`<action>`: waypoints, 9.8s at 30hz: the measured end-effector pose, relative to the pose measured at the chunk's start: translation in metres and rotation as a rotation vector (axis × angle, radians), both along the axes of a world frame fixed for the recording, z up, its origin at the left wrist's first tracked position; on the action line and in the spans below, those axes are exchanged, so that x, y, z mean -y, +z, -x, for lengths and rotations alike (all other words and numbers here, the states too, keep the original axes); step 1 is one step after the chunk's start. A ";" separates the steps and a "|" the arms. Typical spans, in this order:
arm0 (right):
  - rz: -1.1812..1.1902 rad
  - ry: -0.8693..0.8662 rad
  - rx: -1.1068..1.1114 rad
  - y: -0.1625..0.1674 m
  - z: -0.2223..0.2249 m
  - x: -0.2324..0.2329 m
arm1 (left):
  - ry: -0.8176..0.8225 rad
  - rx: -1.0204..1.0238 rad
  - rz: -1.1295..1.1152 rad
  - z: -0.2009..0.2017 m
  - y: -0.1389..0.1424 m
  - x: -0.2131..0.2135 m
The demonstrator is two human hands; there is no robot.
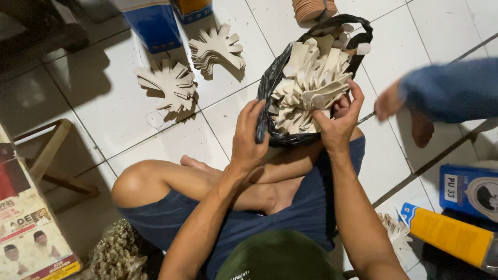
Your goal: The person sits on the floor and sorts through a black plastic bag containing star-shaped wooden craft parts. They remove the parts, separate them into smaller stacks, and place them on the floor. The person handles the parts by hand without using any tools.
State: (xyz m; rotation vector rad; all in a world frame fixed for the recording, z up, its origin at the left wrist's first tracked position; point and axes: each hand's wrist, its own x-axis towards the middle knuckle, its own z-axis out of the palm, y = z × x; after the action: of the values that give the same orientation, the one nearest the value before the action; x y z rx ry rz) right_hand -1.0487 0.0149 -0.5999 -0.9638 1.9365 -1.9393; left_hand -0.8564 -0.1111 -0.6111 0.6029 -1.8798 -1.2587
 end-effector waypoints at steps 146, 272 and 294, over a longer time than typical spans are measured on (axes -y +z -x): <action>-0.367 0.153 -0.088 -0.046 0.083 -0.008 | -0.431 -0.282 -0.756 -0.068 0.053 0.069; -0.267 0.030 0.574 -0.101 -0.087 0.013 | -0.405 0.548 -0.040 -0.006 -0.070 0.040; -0.749 0.316 0.123 -0.082 -0.052 0.021 | -0.358 0.437 -0.162 0.005 -0.086 0.047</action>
State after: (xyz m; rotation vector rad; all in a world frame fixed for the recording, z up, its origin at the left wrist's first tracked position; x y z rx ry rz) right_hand -0.9965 -0.0065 -0.6823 -0.8245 2.0286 -0.9450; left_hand -0.8616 -0.1580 -0.6969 0.6895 -2.3369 -1.6204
